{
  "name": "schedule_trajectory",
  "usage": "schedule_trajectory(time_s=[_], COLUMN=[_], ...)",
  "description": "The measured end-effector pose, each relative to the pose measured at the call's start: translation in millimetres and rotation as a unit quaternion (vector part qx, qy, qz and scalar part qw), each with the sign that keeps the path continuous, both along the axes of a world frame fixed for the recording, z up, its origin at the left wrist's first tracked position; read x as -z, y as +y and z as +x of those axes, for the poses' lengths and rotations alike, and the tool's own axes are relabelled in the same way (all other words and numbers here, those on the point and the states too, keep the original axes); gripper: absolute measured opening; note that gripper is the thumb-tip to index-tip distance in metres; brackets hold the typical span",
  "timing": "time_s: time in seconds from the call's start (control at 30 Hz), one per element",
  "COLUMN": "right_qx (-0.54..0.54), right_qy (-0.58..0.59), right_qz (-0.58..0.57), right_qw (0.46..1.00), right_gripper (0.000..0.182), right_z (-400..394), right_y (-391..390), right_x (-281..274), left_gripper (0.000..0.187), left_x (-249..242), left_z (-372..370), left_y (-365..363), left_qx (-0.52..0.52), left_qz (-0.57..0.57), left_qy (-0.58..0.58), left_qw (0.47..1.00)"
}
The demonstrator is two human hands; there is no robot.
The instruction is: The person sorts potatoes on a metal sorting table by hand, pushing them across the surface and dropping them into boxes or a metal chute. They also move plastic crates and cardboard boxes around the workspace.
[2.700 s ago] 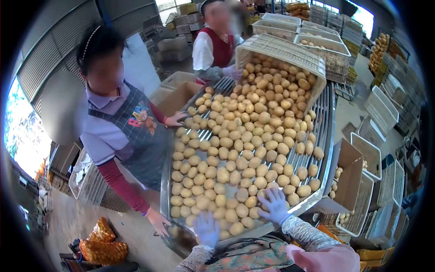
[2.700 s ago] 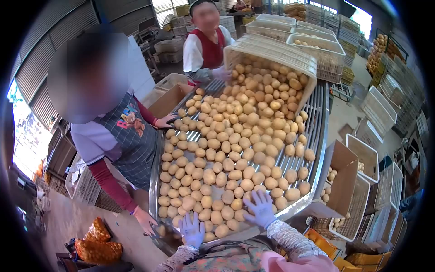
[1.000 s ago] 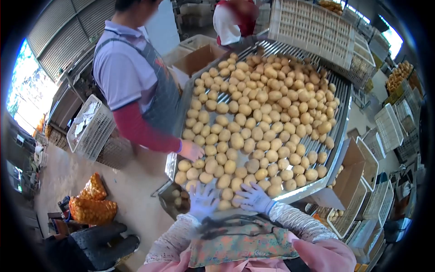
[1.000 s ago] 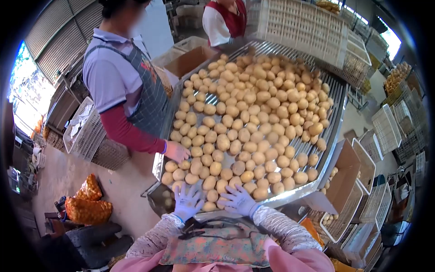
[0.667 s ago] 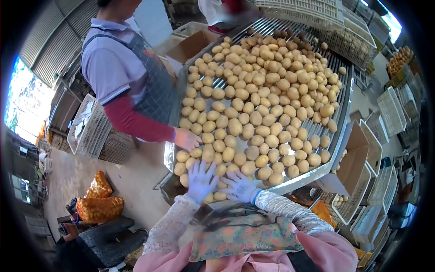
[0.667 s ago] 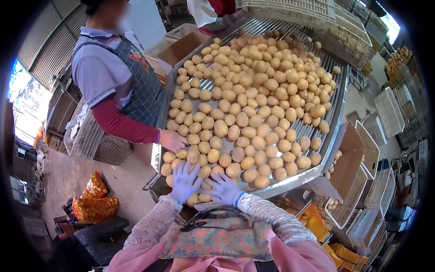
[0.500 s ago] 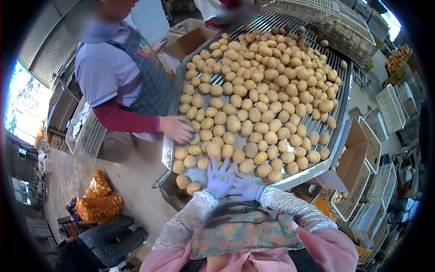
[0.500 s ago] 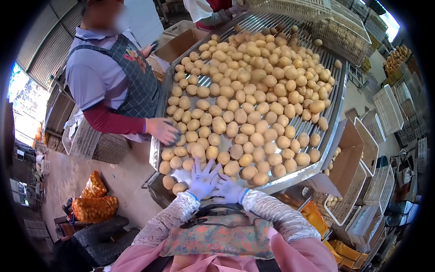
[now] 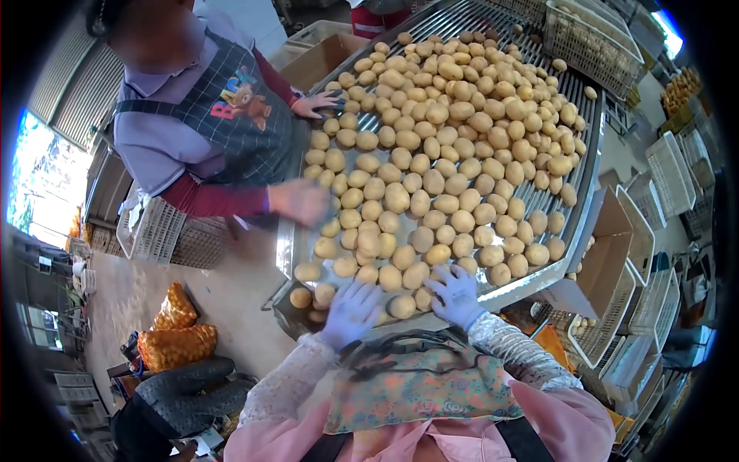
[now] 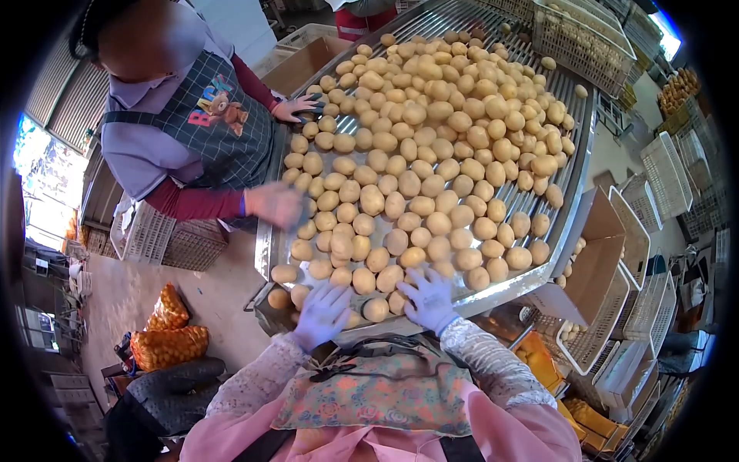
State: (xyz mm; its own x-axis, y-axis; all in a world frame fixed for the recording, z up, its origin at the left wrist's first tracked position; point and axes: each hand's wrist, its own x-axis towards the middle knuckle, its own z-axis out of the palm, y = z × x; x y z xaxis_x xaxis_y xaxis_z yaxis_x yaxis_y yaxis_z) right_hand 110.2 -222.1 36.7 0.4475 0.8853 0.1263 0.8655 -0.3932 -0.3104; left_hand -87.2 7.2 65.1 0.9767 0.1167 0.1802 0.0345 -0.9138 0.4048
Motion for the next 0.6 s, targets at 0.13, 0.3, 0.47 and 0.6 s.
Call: schedule_trajectory(time_s=[0.13,0.3,0.47,0.6], right_qx=[-0.092,-0.159,-0.116,-0.168], right_qy=[0.006,-0.036,-0.06,0.0], right_qz=[0.038,0.104,0.036,0.035], right_qw=[0.995,0.981,0.991,0.985], right_gripper=[0.041,0.043,0.041,0.044], right_z=[6.0,35.2,29.6,17.3], right_y=[7.9,-21.3,-34.4,7.0], right_x=[8.6,6.7,4.5,16.5], left_gripper=[0.052,0.06,0.059,0.057], left_x=[28.8,62.8,30.0,17.6], left_z=[68.5,59.9,-31.6,-49.4], left_y=[-31.3,-36.9,-13.4,1.9], left_qx=[-0.015,-0.032,-0.025,-0.079], left_qz=[0.059,0.062,0.096,0.106], left_qy=[-0.023,-0.007,0.044,0.082], left_qw=[0.998,0.998,0.994,0.988])
